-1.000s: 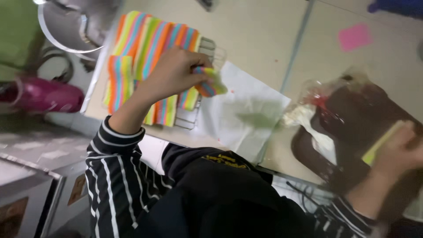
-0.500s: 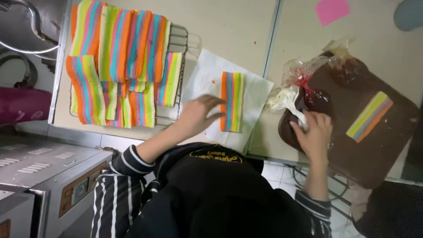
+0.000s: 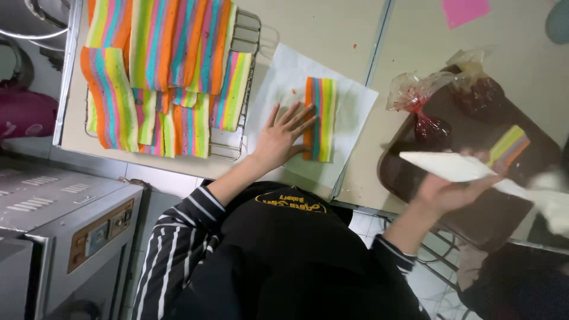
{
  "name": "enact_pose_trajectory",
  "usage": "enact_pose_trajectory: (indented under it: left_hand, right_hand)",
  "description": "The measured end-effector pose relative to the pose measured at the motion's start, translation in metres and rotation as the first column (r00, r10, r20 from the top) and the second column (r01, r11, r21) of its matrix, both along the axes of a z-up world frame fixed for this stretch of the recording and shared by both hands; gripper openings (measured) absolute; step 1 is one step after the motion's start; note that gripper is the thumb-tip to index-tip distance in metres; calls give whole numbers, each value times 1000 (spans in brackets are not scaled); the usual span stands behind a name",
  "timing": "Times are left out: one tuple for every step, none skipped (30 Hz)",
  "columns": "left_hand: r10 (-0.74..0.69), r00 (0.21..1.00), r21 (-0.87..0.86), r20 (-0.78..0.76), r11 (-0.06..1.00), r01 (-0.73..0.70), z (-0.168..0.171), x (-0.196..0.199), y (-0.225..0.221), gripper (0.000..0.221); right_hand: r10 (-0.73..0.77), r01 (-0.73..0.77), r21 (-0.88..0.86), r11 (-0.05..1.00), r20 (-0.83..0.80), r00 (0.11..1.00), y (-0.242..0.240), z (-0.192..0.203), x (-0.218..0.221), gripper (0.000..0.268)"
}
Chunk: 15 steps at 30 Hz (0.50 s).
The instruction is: The person prepares rainbow cakes by placing cake strips on paper, applying white and red fillings with piping bags, and rolling them up.
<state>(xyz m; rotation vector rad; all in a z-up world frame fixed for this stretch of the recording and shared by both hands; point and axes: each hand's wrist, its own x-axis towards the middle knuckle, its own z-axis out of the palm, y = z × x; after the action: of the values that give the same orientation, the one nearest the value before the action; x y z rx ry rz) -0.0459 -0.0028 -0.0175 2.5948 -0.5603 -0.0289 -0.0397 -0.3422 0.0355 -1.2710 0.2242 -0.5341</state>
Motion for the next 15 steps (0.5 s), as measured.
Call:
enact_pose_trajectory:
  left_hand:
    - [-2,1000,23,-4,1000,2,0,2,-1,77]
    - [-10,1000,47,-8,999,10,0,5,-1,79]
    - [-11,1000,50,-8,999,12,1,4,0,79]
    - [-29,996,13,-83,999,30,2,5,1,86]
    - [-50,986,-26,-157,999,46,3,5,1,92]
    - [-49,987,-25,-156,999,46,3,5,1,92]
    - [-54,981,-48,-186,998,46,2,4,1,94]
    - [-60,974,-71,-219,996,46,1,2,2,96]
    - [-59,973,-70,-222,997,45,-2,2,2,96]
    - [-62,978,-84,-201,995,46,-5,1,2,96]
    - [-64,981,-98,-181,994,47,-9,1,2,96]
    - [-58,981,-101,-183,994,40,-10,1,2,96]
    - [-63,983,-95,-173,994,47,-10,1,2,98]
    - [-67,985,-88,-162,995,53,-10,1,3,100]
    - [-61,985,-91,-164,995,46,-9,0,2,100]
  right_hand:
    - [74,-94,232,968,90,993,14,-3,4,36]
    - [117,-194,444,875,195,974,28,-6,7,24]
    - [115,-193,446,874,195,974,48,-7,10,24]
    - [102,-138,573,808,95,990,67,-6,16,18]
    - [99,-68,683,727,-7,995,86,-6,21,24]
    - [100,-69,684,726,-6,995,105,-12,19,24]
    - [119,-97,620,778,7,993,124,-18,18,34]
    - [138,-124,552,825,15,990,142,-25,15,45]
    - [139,-123,553,824,12,990,145,-39,12,45]
    - [112,-131,325,936,77,991,148,-53,11,50]
    - [101,-113,78,990,145,984,151,-67,9,54]
    - [108,-120,75,990,142,984,154,-69,10,54]
    - [126,-134,27,991,206,970,157,-72,12,56]
    - [146,-146,-21,989,269,952,160,-74,13,57]
    - [153,-153,-24,988,266,952,162,-75,12,57]
